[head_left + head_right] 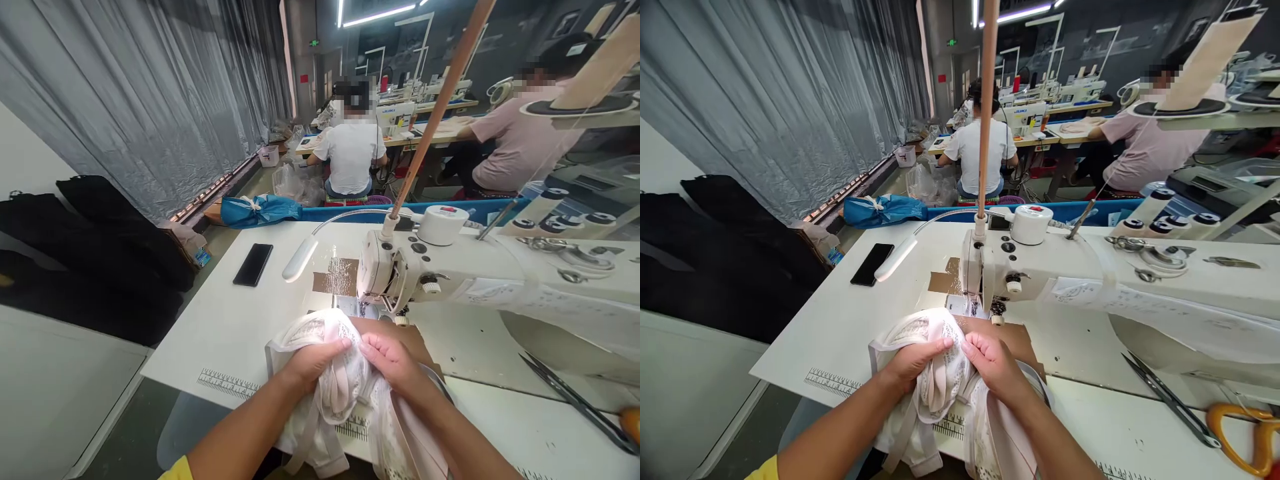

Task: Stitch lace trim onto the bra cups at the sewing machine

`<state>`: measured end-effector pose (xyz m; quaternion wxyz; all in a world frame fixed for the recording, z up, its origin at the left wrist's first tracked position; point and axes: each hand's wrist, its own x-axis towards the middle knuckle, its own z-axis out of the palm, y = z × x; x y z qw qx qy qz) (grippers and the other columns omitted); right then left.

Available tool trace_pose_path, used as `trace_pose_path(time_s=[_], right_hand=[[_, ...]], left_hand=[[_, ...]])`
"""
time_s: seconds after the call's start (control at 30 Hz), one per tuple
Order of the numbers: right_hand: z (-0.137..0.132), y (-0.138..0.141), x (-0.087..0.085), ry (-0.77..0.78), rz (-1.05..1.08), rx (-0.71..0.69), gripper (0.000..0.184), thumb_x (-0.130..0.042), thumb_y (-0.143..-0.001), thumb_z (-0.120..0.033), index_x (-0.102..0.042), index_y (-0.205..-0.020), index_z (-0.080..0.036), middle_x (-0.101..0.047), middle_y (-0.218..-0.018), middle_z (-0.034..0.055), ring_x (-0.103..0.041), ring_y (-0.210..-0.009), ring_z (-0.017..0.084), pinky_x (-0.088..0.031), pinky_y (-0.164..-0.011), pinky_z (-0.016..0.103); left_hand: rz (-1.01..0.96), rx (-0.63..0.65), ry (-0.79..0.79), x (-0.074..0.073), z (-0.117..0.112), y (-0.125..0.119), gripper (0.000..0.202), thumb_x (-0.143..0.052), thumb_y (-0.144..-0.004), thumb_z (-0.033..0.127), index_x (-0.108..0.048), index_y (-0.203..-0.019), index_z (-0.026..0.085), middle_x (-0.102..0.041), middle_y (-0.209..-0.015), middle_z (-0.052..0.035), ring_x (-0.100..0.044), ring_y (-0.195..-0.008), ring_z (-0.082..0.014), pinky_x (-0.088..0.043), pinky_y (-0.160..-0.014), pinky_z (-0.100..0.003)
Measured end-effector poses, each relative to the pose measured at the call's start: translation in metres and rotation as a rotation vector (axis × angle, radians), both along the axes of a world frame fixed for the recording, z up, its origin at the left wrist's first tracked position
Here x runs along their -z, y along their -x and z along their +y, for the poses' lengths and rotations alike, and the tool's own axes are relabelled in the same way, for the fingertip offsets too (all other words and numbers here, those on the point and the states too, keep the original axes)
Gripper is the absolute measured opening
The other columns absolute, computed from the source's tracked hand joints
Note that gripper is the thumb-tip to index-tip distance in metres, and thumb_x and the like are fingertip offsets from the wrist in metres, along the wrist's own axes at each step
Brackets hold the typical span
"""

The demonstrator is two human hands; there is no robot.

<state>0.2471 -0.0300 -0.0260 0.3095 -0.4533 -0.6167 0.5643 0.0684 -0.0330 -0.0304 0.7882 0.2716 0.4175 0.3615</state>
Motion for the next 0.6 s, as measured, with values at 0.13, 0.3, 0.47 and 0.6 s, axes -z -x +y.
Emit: trace_pose_path(time_s=[0.13, 0.3, 0.47, 0.6], right_hand=[[0.000, -0.002, 0.000, 0.007, -0.018, -0.007, 0.038, -0.046, -0.088, -0.049, -0.051, -0.068, -0.018, -0.050, -0.062, -0.0016, -0.045, -0.058, 0.012, -0.035, -0.052, 0.024], [0.001, -0.001, -0.002, 0.005, -0.031, 0.000, 0.038, -0.047, -0.088, -0.049, -0.052, -0.067, -0.018, -0.053, -0.064, -0.0007, -0.047, -0.060, 0.013, -0.038, -0.054, 0.025], [0.002, -0.002, -0.002, 0.016, -0.040, -0.012, 0.038, -0.045, -0.090, -0.048, -0.054, -0.070, -0.017, -0.056, -0.067, 0.0005, -0.050, -0.063, 0.014, -0.039, -0.056, 0.026], [0.001, -0.003, 0.000, 0.028, -0.023, -0.011, 0.037, -0.045, -0.090, -0.047, -0.054, -0.071, -0.017, -0.055, -0.067, 0.0000, -0.049, -0.062, 0.013, -0.038, -0.055, 0.025]], left_hand=[[0.035, 0.069, 0.027, -0.002, 0.002, 0.002, 0.046, -0.074, -0.072, 0.035, -0.063, -0.112, 0.014, -0.071, -0.089, -0.0088, -0.067, -0.090, -0.0243, -0.044, -0.098, -0.044], [0.056, 0.030, 0.042, 0.005, 0.003, 0.001, 0.053, -0.075, -0.071, 0.037, -0.061, -0.115, 0.012, -0.071, -0.091, -0.0104, -0.065, -0.096, -0.0258, -0.043, -0.099, -0.043], [0.077, 0.007, 0.006, 0.008, 0.004, 0.001, 0.054, -0.076, -0.070, 0.036, -0.060, -0.115, 0.013, -0.070, -0.096, -0.0101, -0.060, -0.107, -0.0257, -0.041, -0.101, -0.041], [0.089, 0.001, 0.016, 0.007, 0.005, 0.002, 0.052, -0.077, -0.068, 0.037, -0.062, -0.110, 0.011, -0.069, -0.096, -0.0113, -0.062, -0.103, -0.0274, -0.043, -0.099, -0.042]])
